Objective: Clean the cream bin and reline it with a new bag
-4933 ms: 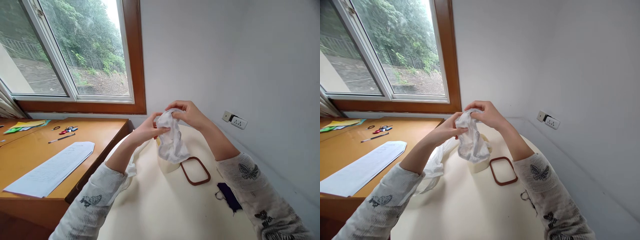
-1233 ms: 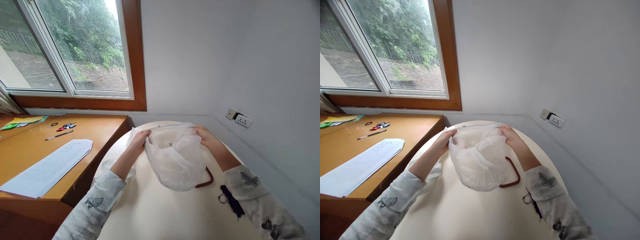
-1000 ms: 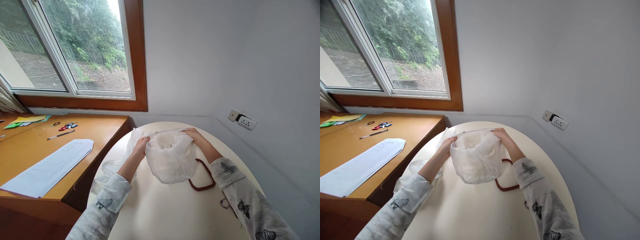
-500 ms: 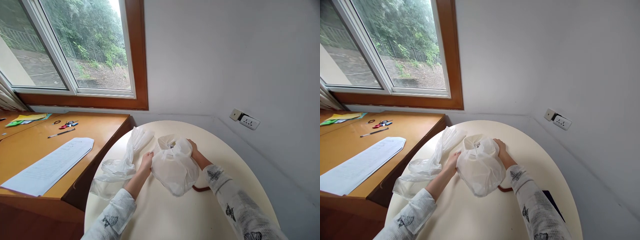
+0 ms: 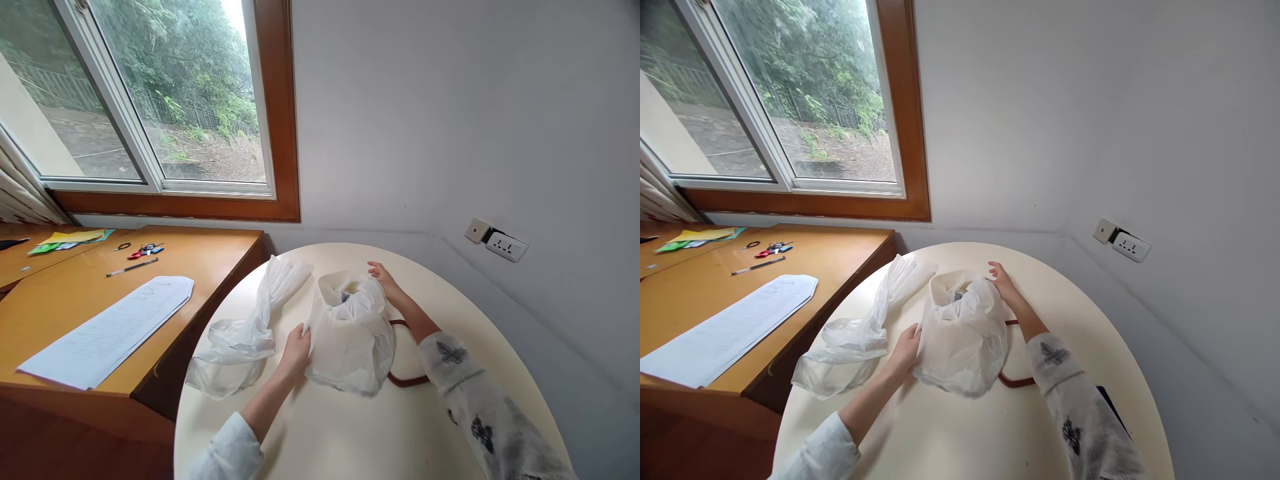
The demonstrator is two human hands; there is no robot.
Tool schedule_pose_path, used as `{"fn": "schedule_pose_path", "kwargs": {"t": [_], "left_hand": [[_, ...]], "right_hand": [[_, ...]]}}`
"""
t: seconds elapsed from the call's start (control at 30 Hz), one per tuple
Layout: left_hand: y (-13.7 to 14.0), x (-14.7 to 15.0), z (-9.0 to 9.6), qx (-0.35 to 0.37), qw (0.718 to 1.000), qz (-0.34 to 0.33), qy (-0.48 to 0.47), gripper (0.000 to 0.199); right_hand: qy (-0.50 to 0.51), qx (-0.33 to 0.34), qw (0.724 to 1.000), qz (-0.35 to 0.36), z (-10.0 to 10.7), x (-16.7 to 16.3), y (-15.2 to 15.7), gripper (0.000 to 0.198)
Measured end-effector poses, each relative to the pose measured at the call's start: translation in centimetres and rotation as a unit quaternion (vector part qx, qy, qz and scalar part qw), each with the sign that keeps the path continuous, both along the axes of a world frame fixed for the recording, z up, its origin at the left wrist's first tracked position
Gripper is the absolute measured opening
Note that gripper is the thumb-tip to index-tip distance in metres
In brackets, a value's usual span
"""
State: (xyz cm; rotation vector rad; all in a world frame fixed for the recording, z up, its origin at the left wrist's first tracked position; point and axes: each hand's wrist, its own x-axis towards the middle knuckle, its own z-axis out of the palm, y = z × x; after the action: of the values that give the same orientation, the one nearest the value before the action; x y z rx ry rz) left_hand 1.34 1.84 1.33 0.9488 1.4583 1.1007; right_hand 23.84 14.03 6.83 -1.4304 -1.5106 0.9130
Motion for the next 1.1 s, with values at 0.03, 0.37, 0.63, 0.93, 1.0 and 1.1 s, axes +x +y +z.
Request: {"fn": "schedule_pose_path", "kwargs": {"t": [0.03, 0.37, 0.63, 0.93, 1.0, 1.1], "left_hand": [[-0.6, 0.0, 0.1, 0.007, 1.0, -0.005, 0.006, 0.024], [-5.2, 0.5, 1.3, 0.056, 0.99, -0.067, 0.108, 0.024], [-7.8, 2.0, 2.0, 0.065, 0.962, -0.183, 0.192, 0.019], [-7.0, -0.8, 3.3, 0.129, 0.939, -0.106, 0.301, 0.031], [-6.6, -1.1, 3.7, 0.176, 0.929, -0.084, 0.316, 0.042], [-6.1, -1.0, 4.7, 0.226, 0.912, -0.096, 0.33, 0.057]], "right_hand": [[0.01, 0.015, 1.0, -0.018, 0.5, 0.6, -0.2, 0.035], [-0.052, -0.012, 0.992, 0.113, 2.5, 2.9, -10.7, 0.037], [-0.041, -0.037, 0.986, 0.156, 1.5, 1.4, -12.7, 0.026], [-0.327, 0.021, 0.945, 0.012, -0.4, 4.4, -12.2, 0.025], [-0.388, -0.002, 0.922, 0.005, -1.0, 4.6, -12.2, 0.023], [-0.418, -0.014, 0.908, 0.012, -1.9, 4.2, -12.0, 0.022]]}}
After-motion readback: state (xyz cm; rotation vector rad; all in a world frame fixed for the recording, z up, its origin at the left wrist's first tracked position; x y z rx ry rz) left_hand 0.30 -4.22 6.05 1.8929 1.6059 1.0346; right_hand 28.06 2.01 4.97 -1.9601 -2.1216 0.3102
